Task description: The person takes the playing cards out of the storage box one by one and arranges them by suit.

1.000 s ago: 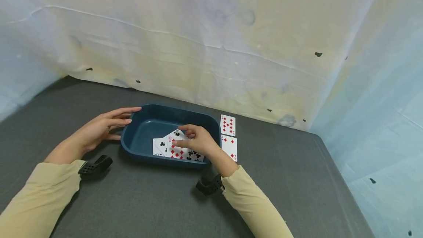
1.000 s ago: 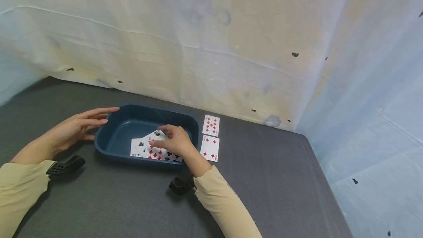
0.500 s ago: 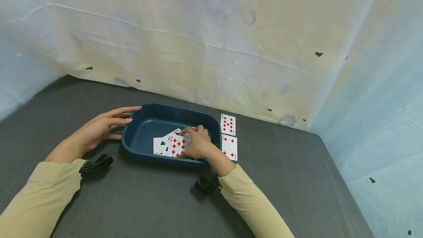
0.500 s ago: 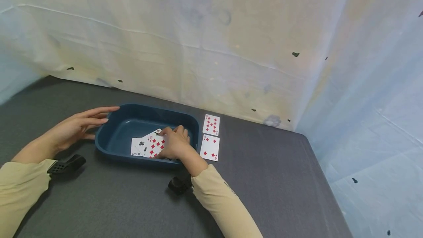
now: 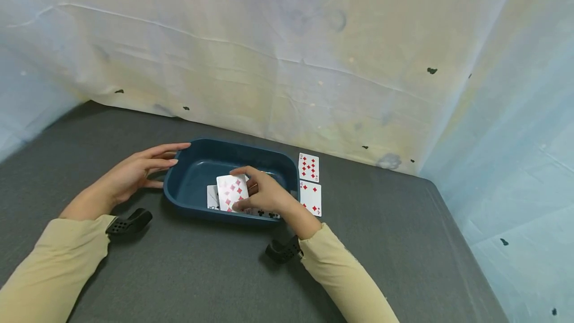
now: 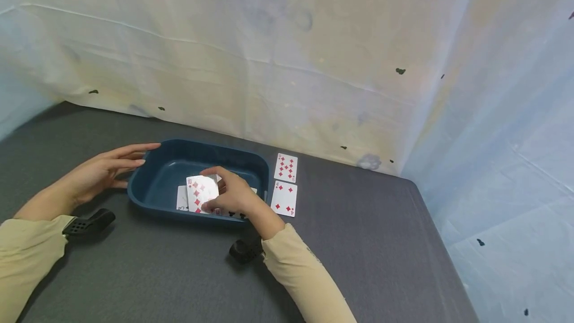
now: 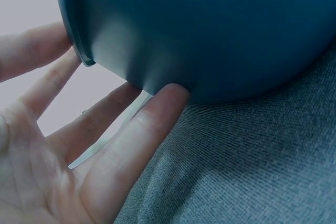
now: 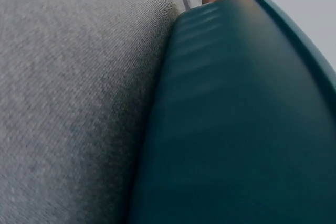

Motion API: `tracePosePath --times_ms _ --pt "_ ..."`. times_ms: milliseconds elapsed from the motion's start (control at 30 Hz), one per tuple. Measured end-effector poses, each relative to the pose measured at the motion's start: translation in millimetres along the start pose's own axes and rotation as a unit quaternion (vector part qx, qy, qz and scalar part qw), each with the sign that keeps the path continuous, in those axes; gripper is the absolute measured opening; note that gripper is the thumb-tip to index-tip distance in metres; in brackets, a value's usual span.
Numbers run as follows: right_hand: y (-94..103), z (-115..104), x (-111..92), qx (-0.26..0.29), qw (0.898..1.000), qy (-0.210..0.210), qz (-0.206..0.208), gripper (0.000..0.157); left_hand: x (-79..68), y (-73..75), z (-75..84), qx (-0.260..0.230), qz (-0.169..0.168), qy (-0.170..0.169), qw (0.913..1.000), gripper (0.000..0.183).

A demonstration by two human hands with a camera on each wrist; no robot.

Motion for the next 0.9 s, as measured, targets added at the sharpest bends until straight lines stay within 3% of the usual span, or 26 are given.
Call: tracePosePath --times_ms 133,233,367,567,900 --pt "-0.1 -2 -2 0.017 1.000 0.005 -0.012 0.070 1.5 -0.4 -0.4 -0.001 -0.002 -0.001 1.0000 0.060" --pt "8.5 -3 -5 0.052 0.998 0.013 0.033 0.069 1.7 0.3 -1.4 0.001 0.000 0.003 1.0000 0.060" --pt "26.2 -2 -16 0.112 0.987 0.015 0.113 0.071 1.7 1.4 -2.0 0.007 0.001 0.002 1.0000 0.060" --pt "48.9 2 -43 0.178 0.971 0.004 0.161 0.071 1.8 4.2 -3.2 0.009 -0.001 0.000 1.0000 0.061" --pt "64.0 34 -101 0.184 0.963 -0.037 0.192 0.069 1.5 7.7 -3.1 0.013 -0.001 0.002 0.9999 0.061"
Point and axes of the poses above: each hand's wrist, its own x-axis towards the middle knuckle, its own y-axis out of the back of the hand, z = x × y, the point moved 7 cm from there along x, towards the middle knuckle, and after that the axes turned 11 degrees about -x, right-handed, at the moved point
